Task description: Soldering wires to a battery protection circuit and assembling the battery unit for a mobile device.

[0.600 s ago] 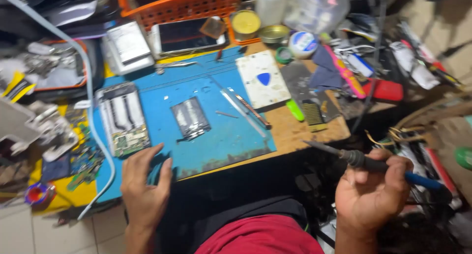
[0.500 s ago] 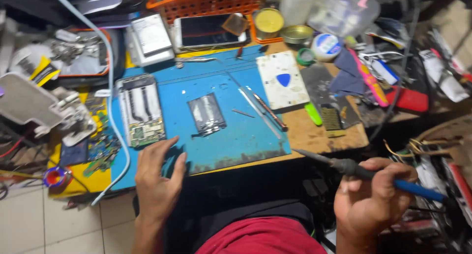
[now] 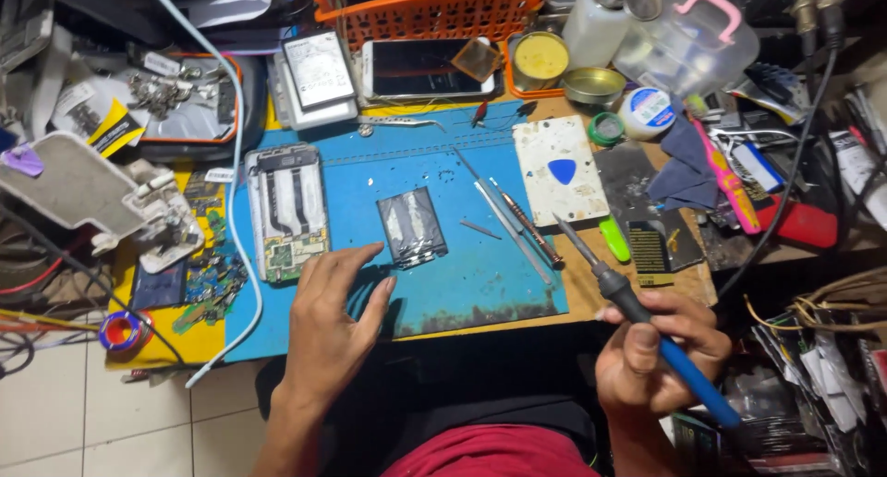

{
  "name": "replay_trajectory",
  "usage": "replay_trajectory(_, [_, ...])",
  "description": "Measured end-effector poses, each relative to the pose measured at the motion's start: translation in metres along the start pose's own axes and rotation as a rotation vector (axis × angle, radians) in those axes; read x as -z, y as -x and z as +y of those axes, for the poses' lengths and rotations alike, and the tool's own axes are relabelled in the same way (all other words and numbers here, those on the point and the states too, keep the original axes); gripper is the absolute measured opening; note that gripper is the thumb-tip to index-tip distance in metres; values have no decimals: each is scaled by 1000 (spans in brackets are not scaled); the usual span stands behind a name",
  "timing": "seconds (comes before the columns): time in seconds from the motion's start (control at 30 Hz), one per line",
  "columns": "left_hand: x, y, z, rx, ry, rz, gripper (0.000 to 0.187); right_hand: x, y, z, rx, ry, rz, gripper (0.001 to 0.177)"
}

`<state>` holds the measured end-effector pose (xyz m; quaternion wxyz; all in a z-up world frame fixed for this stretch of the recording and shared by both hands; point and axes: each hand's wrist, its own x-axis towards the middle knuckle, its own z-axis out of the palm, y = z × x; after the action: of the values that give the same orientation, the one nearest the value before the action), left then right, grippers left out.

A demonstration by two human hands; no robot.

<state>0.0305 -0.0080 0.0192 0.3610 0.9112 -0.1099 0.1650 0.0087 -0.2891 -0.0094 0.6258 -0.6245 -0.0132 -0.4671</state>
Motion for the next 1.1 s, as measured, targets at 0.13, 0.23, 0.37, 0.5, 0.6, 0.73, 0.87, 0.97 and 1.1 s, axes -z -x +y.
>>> replay_trajectory(0.13, [-7, -23, 9, -71, 1, -35, 35, -5, -15, 21, 168, -8, 3, 24])
replay_trajectory(0.23, [-8, -32, 13, -93, -38, -53, 34, -9, -19, 28, 104, -52, -1, 25])
replay_trajectory(0.37, [-5, -24, 10, -77, -11, 16, 32, -12, -18, 38, -89, -131, 14, 22])
replay_trajectory(0.5, [8, 3, 10, -22, 14, 185, 23, -17, -21, 33, -204, -121, 44, 23])
replay_trajectory(0.6, [9, 23, 5, 38, -14, 239, 23, -17, -18, 36, -201, -104, -20, 29])
replay_trajectory(0.73, [11, 25, -1, 29, -49, 255, 23, -21, -21, 27, -206, -114, -64, 24])
replay_trajectory(0.87, [32, 32, -8, 28, -179, 346, 21, -25, -22, 25, -180, -57, -10, 29])
replay_trajectory(0.97, [57, 49, -18, 93, -301, 504, 20, -19, -21, 32, -141, -41, -16, 34])
replay_trajectory(1.1, [96, 82, -44, 352, -395, 767, 22, -20, -15, 23, -113, 52, -74, 32])
